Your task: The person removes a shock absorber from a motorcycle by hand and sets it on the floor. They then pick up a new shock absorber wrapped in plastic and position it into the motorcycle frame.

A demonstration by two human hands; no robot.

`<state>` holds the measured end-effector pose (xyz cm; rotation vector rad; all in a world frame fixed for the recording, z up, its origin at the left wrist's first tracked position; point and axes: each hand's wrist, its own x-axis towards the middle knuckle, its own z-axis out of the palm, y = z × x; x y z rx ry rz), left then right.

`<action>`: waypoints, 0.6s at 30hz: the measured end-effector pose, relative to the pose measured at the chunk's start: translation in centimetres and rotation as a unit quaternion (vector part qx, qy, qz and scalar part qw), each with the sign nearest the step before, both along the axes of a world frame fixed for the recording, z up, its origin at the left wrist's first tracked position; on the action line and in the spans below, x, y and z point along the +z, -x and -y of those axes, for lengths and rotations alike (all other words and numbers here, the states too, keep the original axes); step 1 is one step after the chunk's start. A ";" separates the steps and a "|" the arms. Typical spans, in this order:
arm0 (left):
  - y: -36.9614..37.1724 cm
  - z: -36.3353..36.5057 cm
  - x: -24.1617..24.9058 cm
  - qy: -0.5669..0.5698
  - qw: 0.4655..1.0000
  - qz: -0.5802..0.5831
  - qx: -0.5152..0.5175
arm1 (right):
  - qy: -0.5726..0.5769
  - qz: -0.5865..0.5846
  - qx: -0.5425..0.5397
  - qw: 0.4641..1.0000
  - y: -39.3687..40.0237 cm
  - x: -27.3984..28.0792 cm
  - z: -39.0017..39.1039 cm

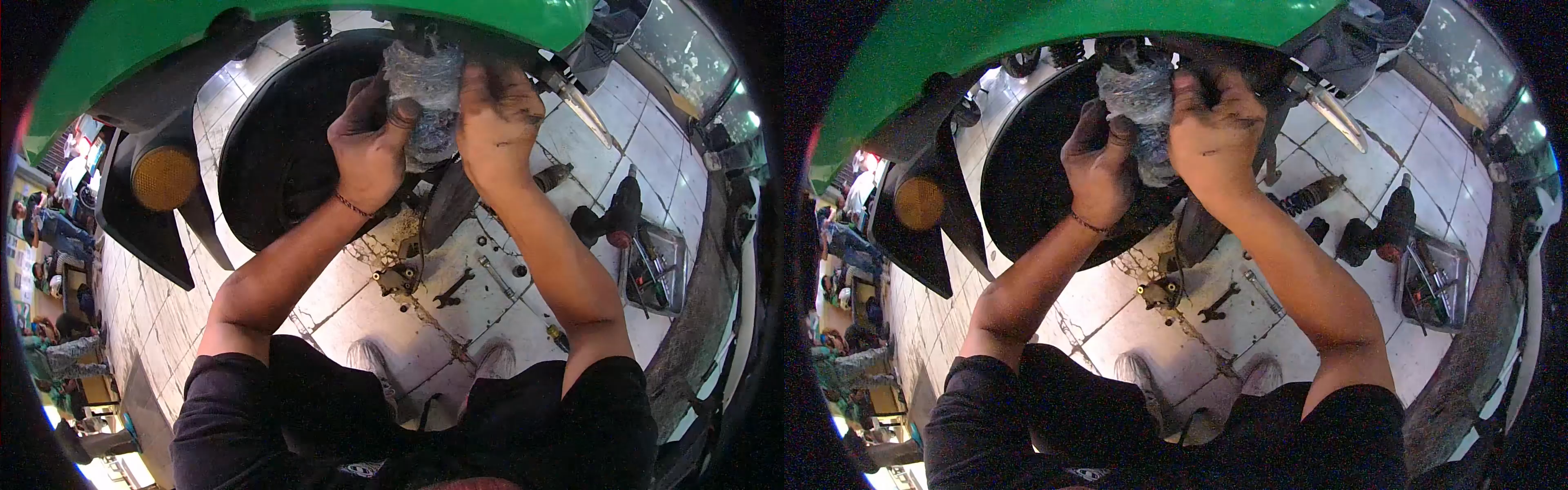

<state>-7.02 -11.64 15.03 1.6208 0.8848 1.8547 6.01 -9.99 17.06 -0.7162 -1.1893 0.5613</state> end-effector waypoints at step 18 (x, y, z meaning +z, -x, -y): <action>2.8 -0.6 2.3 -0.190 0.864 -0.424 0.194 | -0.196 0.430 -0.125 0.873 -1.0 -4.1 -2.6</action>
